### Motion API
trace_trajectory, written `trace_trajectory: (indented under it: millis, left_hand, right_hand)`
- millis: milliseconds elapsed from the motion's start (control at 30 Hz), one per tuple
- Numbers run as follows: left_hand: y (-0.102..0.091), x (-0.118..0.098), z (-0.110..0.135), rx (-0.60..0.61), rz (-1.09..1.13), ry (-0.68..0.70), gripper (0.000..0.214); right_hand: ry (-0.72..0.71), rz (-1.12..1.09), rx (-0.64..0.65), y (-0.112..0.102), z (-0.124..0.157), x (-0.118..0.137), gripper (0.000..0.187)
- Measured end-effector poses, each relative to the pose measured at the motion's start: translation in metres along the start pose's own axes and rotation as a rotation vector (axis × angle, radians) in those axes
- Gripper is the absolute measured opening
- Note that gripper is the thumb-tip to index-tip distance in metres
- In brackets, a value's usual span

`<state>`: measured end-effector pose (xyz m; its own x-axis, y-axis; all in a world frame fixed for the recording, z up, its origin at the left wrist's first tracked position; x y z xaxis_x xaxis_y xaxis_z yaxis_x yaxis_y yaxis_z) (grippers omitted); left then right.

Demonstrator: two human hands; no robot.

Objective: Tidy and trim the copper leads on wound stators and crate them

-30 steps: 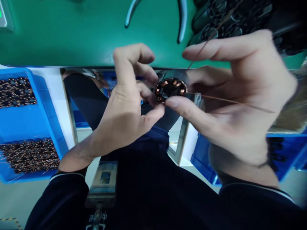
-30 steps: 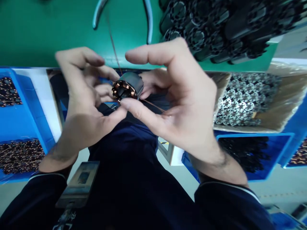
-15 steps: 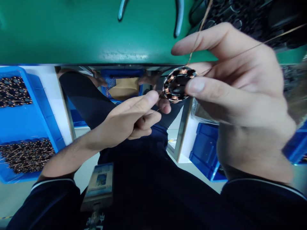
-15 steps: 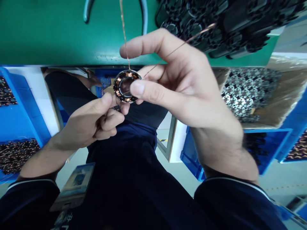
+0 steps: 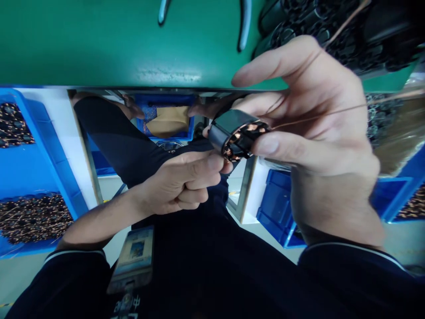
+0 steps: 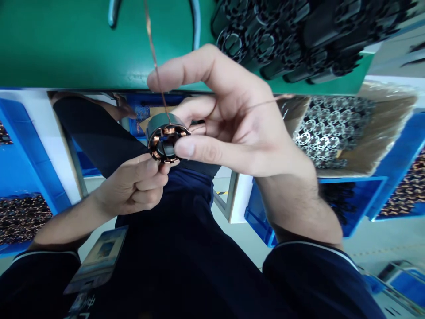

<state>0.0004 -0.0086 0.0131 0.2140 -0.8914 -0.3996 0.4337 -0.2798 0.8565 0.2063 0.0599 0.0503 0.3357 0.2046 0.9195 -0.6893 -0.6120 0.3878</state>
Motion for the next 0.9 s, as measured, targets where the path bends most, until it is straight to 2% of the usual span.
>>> trace_trajectory:
  millis: [167,233,300,367,433,467,500,600,667,700,733,767,800,833,900]
  left_hand:
    - [0.004,0.003,0.000,0.043,0.008,0.049,0.037]
    - [0.004,0.000,0.002,-0.001,-0.037,0.062,0.033]
    - [0.001,-0.006,0.006,-0.109,-0.171,0.088,0.034]
    - [-0.008,-0.019,0.012,-0.282,-0.503,0.220,0.036]
    - [-0.018,-0.039,0.018,-0.469,-0.994,0.404,0.036]
    - [-0.023,-0.050,0.020,-0.522,-1.198,0.471,0.037]
    - [-0.026,-0.061,0.021,-0.538,-1.365,0.495,0.038]
    - [-0.022,-0.084,0.023,-0.434,-1.779,0.462,0.048]
    - [-0.004,-0.083,0.029,-0.395,-2.133,0.573,0.047]
    - [0.006,-0.077,0.033,-0.390,-2.252,0.720,0.038]
    - [0.015,-0.066,0.037,-0.403,-2.303,0.850,0.023]
    - [0.021,-0.052,0.040,-0.311,-2.292,0.995,0.013]
    - [0.022,-0.039,0.041,-0.323,-2.184,1.058,0.017]
    - [0.017,-0.028,0.038,-0.395,-2.016,0.964,0.017]
    - [-0.003,-0.011,0.024,-0.439,-1.502,0.620,0.017]
  right_hand:
    - [-0.013,0.149,-0.085,0.000,0.003,0.006,0.063]
    - [-0.041,0.193,-0.123,0.006,0.007,0.008,0.062]
    - [-0.019,0.228,-0.224,0.013,0.012,0.007,0.063]
    - [0.050,0.232,-0.378,0.020,0.016,0.001,0.069]
    - [0.106,0.187,-0.466,0.027,0.017,-0.006,0.075]
    - [0.125,0.155,-0.496,0.031,0.017,-0.011,0.076]
    - [0.141,0.119,-0.523,0.033,0.015,-0.015,0.076]
    - [0.190,0.006,-0.602,0.039,0.012,-0.027,0.074]
    - [0.224,-0.059,-0.661,0.040,0.012,-0.033,0.071]
    - [0.235,-0.088,-0.690,0.040,0.014,-0.035,0.067]
    - [0.233,-0.117,-0.720,0.040,0.015,-0.036,0.061]
    - [0.222,-0.142,-0.746,0.039,0.017,-0.036,0.054]
    - [0.199,-0.158,-0.756,0.037,0.018,-0.035,0.048]
    - [0.165,-0.161,-0.746,0.034,0.019,-0.033,0.043]
    - [0.086,-0.108,-0.666,0.024,0.019,-0.027,0.038]
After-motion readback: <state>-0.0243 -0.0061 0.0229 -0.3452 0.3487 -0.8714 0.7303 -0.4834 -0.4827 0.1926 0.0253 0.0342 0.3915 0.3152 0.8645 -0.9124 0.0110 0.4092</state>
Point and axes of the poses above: each hand's wrist, its own z-axis away from the middle knuckle, its own y-axis out of the palm, x = y × z, the point moved 2 cm from there along -z, towards the middle knuckle, and after that the axes turned 13 degrees about -z, right-handed, at the moved point
